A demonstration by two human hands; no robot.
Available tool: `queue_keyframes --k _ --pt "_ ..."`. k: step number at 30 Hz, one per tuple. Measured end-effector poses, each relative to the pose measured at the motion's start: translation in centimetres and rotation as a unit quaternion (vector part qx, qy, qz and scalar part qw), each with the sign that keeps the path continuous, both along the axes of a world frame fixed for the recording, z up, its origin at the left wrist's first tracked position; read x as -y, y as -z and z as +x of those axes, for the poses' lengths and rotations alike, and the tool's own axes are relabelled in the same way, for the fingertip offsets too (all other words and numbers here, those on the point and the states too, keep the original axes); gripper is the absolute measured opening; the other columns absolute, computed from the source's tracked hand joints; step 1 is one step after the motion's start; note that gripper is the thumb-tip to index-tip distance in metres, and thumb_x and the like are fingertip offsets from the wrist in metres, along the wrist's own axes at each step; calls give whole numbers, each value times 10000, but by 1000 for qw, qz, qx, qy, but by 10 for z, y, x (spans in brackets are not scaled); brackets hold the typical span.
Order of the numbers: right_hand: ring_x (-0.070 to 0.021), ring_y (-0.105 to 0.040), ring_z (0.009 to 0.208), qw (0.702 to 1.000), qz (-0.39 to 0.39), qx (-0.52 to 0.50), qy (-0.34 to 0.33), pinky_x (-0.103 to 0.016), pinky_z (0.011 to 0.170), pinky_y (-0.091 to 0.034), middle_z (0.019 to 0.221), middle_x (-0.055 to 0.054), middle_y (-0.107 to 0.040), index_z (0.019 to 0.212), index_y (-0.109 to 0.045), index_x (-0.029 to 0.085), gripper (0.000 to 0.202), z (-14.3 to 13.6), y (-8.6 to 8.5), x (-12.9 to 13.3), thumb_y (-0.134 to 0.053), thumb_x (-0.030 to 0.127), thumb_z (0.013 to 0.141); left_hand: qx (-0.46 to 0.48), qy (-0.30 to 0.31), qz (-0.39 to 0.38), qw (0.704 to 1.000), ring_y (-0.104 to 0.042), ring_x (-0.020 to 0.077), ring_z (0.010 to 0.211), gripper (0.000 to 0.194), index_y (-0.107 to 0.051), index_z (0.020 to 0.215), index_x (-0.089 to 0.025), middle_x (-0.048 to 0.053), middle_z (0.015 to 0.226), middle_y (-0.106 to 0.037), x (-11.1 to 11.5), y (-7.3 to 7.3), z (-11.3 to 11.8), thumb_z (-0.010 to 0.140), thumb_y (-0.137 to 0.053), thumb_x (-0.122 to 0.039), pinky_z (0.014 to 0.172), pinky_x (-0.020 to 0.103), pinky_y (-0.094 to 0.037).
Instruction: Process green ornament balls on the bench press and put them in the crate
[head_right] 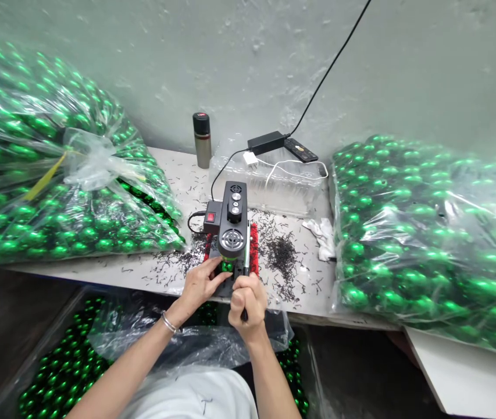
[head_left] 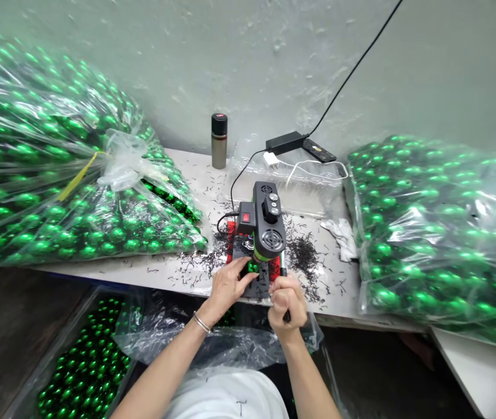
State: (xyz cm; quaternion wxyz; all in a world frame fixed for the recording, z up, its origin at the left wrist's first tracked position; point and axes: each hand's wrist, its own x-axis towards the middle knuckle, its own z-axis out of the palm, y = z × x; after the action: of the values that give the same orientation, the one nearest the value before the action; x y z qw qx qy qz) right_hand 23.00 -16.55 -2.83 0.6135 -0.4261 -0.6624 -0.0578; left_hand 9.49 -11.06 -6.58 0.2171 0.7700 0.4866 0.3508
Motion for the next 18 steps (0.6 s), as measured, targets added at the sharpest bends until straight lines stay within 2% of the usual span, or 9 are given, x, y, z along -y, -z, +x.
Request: queue_keyframes --k 3,6,13,18 --pt "-115 -545 639 999 28 -5 15 -364 780 -524 735 -2 -554 714 -466 209 296 1 20 -4 -359 234 990 2 -1 7 1000 -725 204 869 307 -662 1160 -200 66 1043 -751 0 1 1 879 -677 -321 745 275 -564" --pt "-112 -556 627 999 40 -15 19 -387 801 -533 741 3 -557 714 -456 212 319 0 31 -8 -327 261 1002 3 0 15 1000 -724 211 875 320 -658 1160 -187 74 1049 -749 0 2 1 864 -697 -301 756 282 -565" --pt "-111 -598 649 998 54 -17 22 -396 799 -539 749 15 -543 708 -442 207 339 0 36 -12 -307 277 1010 -3 -1 5 1000 -725 212 891 321 -650 1170 -193 74 1064 -744 0 2 2 873 -683 -309 769 286 -568" --pt "-104 -608 672 998 45 44 13 -355 814 -526 737 22 -538 705 -451 209 321 3 36 -13 -346 258 1004 -12 -2 -2 1000 -723 222 903 326 -646 1179 -191 78 1085 -738 0 3 1 877 -675 -310 767 298 -568"
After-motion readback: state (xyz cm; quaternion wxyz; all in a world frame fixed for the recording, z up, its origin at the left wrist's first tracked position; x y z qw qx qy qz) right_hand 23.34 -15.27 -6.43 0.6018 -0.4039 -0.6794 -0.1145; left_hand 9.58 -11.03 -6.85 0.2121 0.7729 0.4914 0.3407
